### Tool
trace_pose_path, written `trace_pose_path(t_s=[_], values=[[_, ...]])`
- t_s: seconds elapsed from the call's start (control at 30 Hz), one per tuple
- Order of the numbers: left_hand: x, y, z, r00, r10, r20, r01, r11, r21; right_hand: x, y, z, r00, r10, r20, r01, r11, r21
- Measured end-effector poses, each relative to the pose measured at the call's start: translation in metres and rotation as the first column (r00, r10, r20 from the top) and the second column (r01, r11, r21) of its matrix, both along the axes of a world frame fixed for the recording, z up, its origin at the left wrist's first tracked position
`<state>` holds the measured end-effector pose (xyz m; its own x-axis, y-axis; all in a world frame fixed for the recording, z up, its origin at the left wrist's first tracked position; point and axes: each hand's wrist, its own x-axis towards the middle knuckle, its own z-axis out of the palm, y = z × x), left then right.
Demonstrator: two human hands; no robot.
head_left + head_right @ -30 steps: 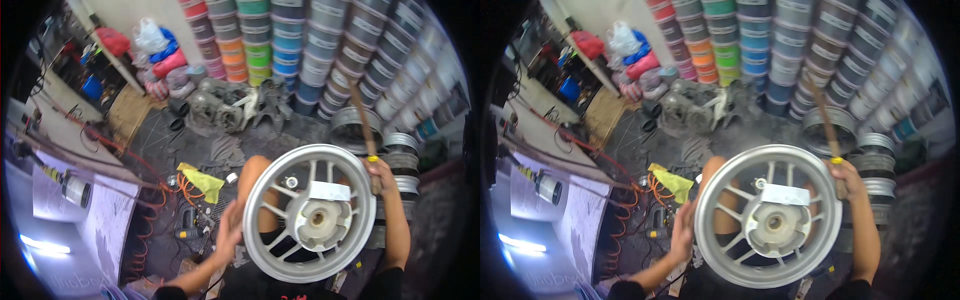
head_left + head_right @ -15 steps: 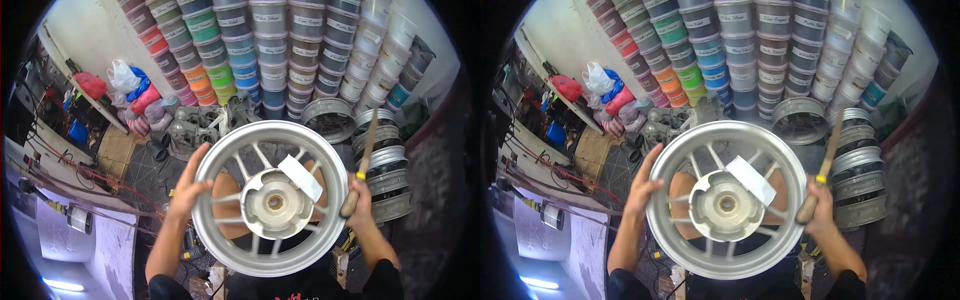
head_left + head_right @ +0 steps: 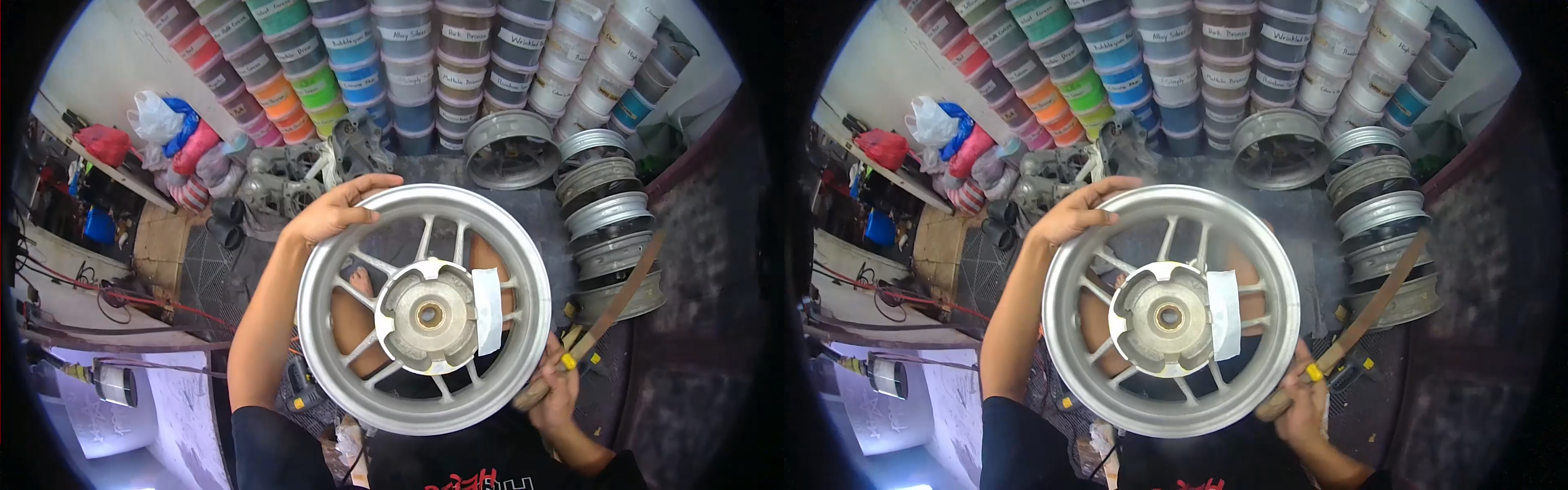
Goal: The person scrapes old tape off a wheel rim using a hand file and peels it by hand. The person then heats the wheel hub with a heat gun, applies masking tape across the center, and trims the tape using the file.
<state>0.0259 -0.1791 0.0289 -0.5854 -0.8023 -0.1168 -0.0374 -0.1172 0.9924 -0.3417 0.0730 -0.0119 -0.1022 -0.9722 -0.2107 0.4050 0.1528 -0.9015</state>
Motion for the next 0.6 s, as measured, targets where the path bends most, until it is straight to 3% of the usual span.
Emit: trace_pose_path(t_s=[0.07,0.13,0.17,0.2,0.27,0.37,0.6], values=[[0.002,0.018,0.012,0.986,0.075,0.151,-0.062,0.994,-0.091,-0.033,-0.026,0.011,0.969,0.147,-0.199,-0.153,0.988,-0.015],[0.010,0.039,0.007,0.963,0.200,0.182,-0.172,0.972,-0.161,-0.068,-0.048,0.036,0.832,0.283,-0.477,-0.264,0.959,0.107],[0.014,0.052,0.004,0.945,0.261,0.200,-0.222,0.955,-0.194,-0.082,-0.061,0.048,0.618,0.310,-0.722,-0.347,0.932,0.103],[0.017,0.066,0.004,0.924,0.317,0.215,-0.265,0.934,-0.239,-0.095,-0.068,0.043,0.509,0.179,-0.842,-0.394,0.918,-0.043],[0.019,0.095,0.005,0.875,0.422,0.238,-0.337,0.884,-0.325,-0.109,-0.086,0.064,0.134,0.024,-0.991,-0.566,0.823,-0.056],[0.019,0.132,-0.003,0.805,0.555,0.208,-0.489,0.820,-0.298,-0.120,-0.107,0.083,-0.167,-0.099,-0.981,-0.792,0.606,0.074],[0.013,0.160,-0.008,0.703,0.674,0.228,-0.595,0.733,-0.330,-0.121,-0.138,0.102,-0.344,-0.435,-0.832,-0.877,0.466,0.119]])
